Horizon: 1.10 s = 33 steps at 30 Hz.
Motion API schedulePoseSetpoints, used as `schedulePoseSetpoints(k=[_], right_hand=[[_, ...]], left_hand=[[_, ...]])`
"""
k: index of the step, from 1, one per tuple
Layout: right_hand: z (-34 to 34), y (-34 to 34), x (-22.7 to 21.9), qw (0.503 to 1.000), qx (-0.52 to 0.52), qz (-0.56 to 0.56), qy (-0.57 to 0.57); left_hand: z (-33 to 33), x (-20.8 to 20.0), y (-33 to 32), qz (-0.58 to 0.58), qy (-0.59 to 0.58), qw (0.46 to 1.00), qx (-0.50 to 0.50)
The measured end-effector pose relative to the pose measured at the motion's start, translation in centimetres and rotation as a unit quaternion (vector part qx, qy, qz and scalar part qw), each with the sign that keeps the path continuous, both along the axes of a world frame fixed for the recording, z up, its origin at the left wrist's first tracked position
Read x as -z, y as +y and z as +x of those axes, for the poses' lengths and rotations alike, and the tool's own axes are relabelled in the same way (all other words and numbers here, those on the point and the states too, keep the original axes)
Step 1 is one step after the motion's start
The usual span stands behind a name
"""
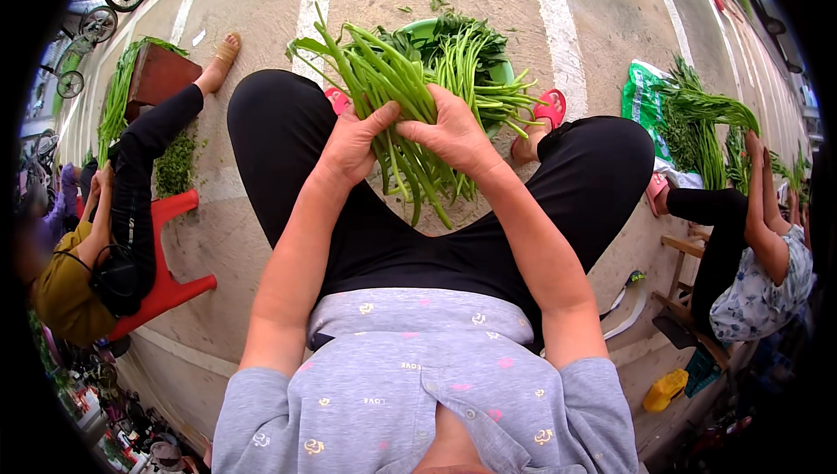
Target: The person is sorting morning glory by hand, picking up stems from a bundle on the ground and placing the cleaned stems into a green bowl.
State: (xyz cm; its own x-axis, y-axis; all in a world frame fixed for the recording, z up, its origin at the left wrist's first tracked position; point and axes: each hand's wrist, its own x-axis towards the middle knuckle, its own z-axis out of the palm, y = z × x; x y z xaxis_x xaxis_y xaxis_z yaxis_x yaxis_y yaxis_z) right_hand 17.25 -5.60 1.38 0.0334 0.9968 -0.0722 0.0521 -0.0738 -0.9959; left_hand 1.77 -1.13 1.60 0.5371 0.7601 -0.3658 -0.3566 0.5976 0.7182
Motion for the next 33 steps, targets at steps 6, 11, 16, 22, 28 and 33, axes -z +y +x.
schedulePoseSetpoints(k=[6,11,16,22,28,33], right_hand=[[0.0,0.0,0.0,1.000,0.001,-0.018,-0.002],[1.3,0.6,-0.3,0.994,0.102,-0.034,0.008],[3.1,0.6,-0.9,0.986,0.128,-0.012,0.104],[0.1,0.0,-0.5,0.999,0.014,0.002,0.046],[-1.1,-0.3,-0.9,0.997,0.017,0.003,-0.078],[-0.6,0.1,0.4,0.996,0.033,-0.017,0.081]], left_hand=[[-0.4,0.5,0.1,0.007,0.033,0.999,0.018],[-0.1,-0.6,0.0,-0.053,0.030,0.998,0.006],[-0.5,0.4,0.2,-0.036,0.036,0.999,0.009],[-0.2,0.4,0.0,-0.031,0.054,0.998,0.002],[-0.5,0.5,-0.1,-0.023,0.038,0.999,0.020],[-0.5,0.5,0.1,-0.019,-0.007,0.999,0.032]])
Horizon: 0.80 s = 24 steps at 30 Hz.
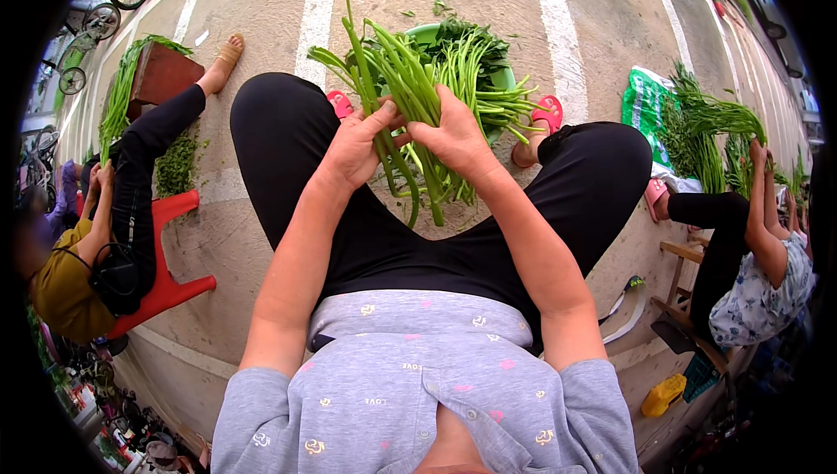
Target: The person is sorting morning glory by hand, picking up stems from a bundle on the ground and placing the cleaned stems into a green bowl.
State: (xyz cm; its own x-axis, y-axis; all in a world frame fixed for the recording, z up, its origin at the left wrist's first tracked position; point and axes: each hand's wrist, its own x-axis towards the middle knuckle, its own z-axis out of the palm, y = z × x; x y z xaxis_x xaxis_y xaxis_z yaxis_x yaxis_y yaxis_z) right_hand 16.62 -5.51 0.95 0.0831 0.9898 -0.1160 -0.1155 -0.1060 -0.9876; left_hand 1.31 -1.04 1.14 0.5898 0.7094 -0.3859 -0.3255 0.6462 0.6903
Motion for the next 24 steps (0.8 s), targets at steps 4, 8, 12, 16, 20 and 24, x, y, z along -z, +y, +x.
schedulePoseSetpoints(k=[4,8,12,16,20,24], right_hand=[[0.0,0.1,1.2,0.997,0.002,0.013,-0.071],[0.2,0.4,1.0,1.000,0.004,0.008,-0.011],[0.1,0.0,-1.3,0.998,-0.033,-0.042,0.034],[-0.3,-0.4,-2.0,0.990,-0.099,-0.001,-0.099],[-0.8,-0.4,-1.7,0.986,-0.117,0.036,-0.116],[-0.4,-0.3,-1.4,0.991,-0.104,-0.041,-0.077]], left_hand=[[0.1,-0.8,0.0,-0.006,-0.008,1.000,0.024],[0.2,-1.0,-0.1,-0.008,-0.037,0.999,0.035],[0.1,-0.7,0.2,-0.001,-0.056,0.997,0.061],[0.3,-0.4,-0.2,0.043,0.020,0.997,0.067],[0.4,-0.3,-0.1,0.025,0.028,0.999,0.038],[0.2,-1.2,0.1,0.017,0.002,1.000,-0.004]])
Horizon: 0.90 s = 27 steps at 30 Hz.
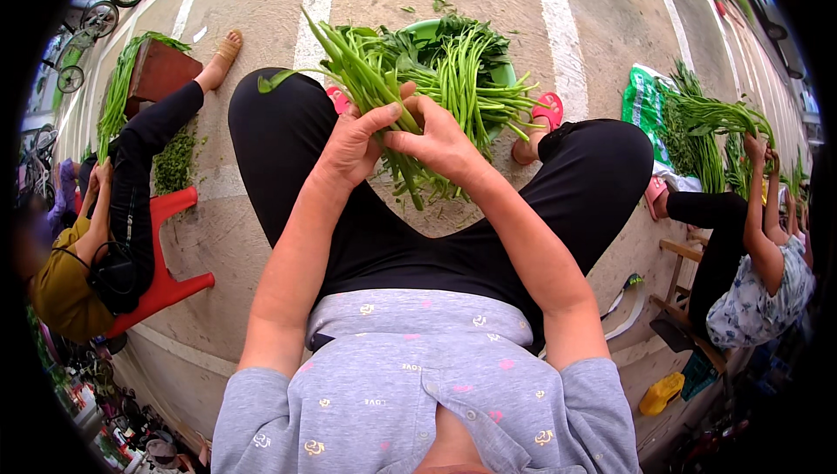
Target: The person is sorting morning glory by hand, picking up stems from a bundle on the ground and placing the cleaned stems into a green bowl.
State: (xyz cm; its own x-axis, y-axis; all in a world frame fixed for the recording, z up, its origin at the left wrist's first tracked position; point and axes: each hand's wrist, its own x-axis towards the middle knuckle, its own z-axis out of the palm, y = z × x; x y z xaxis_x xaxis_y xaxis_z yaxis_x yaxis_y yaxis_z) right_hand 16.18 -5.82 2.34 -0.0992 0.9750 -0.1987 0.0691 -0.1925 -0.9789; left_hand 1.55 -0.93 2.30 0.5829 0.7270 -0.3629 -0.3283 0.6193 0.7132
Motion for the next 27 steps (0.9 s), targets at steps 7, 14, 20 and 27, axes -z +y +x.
schedulePoseSetpoints(k=[7,14,20,27], right_hand=[[-1.1,-0.9,0.2,0.970,0.060,0.141,-0.189],[-1.8,-1.4,1.0,0.946,0.041,0.187,-0.262],[-1.1,-1.2,-0.8,0.989,-0.014,0.051,-0.136],[1.4,0.0,-0.7,0.995,0.062,0.067,0.047]], left_hand=[[-0.6,0.1,0.8,-0.046,-0.106,0.985,-0.131],[-1.1,1.2,0.8,-0.055,-0.137,0.980,-0.131],[-0.9,0.2,0.5,-0.030,-0.099,0.991,-0.083],[-0.1,-0.8,-0.1,0.000,-0.086,0.996,0.034]])
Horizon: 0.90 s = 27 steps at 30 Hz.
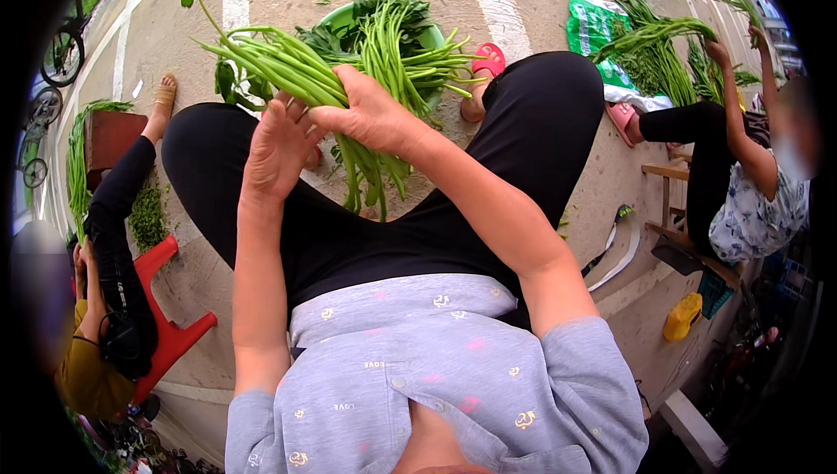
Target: The person is sorting morning glory by hand, picking up stems from a bundle on the ground and placing the cleaned stems into a green bowl.
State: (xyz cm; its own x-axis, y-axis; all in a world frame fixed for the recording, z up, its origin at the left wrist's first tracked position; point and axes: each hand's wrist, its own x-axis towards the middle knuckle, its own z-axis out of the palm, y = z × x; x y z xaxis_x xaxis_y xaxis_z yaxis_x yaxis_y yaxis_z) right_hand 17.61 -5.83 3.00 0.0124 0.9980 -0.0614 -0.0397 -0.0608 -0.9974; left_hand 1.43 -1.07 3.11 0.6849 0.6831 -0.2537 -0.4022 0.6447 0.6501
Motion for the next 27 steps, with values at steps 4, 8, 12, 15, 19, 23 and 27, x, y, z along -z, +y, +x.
schedulePoseSetpoints(k=[4,8,12,15,19,23,27], right_hand=[[2.8,0.4,-1.7,0.991,0.103,0.031,0.074],[5.2,0.2,-2.8,0.972,0.182,0.070,0.131],[8.0,-0.3,-3.8,0.945,0.214,0.122,0.216],[11.2,-1.8,-6.5,0.917,0.212,0.152,0.302],[15.6,-3.0,-8.0,0.853,0.268,0.110,0.435],[26.5,-6.4,-9.8,0.871,0.238,0.146,0.404],[35.7,-14.1,-12.0,0.907,0.313,0.097,0.264]], left_hand=[[-1.0,2.2,0.8,-0.048,0.112,0.993,-0.010],[-1.8,3.1,1.4,-0.040,0.150,0.987,-0.036],[-1.5,2.9,1.5,-0.037,0.160,0.985,-0.046],[-1.3,2.8,1.5,-0.052,0.167,0.983,-0.048],[-1.6,3.5,1.8,-0.048,0.166,0.984,-0.036],[-1.4,2.9,1.6,-0.050,0.167,0.984,-0.022],[-1.7,3.0,1.6,-0.047,0.167,0.985,-0.022]])
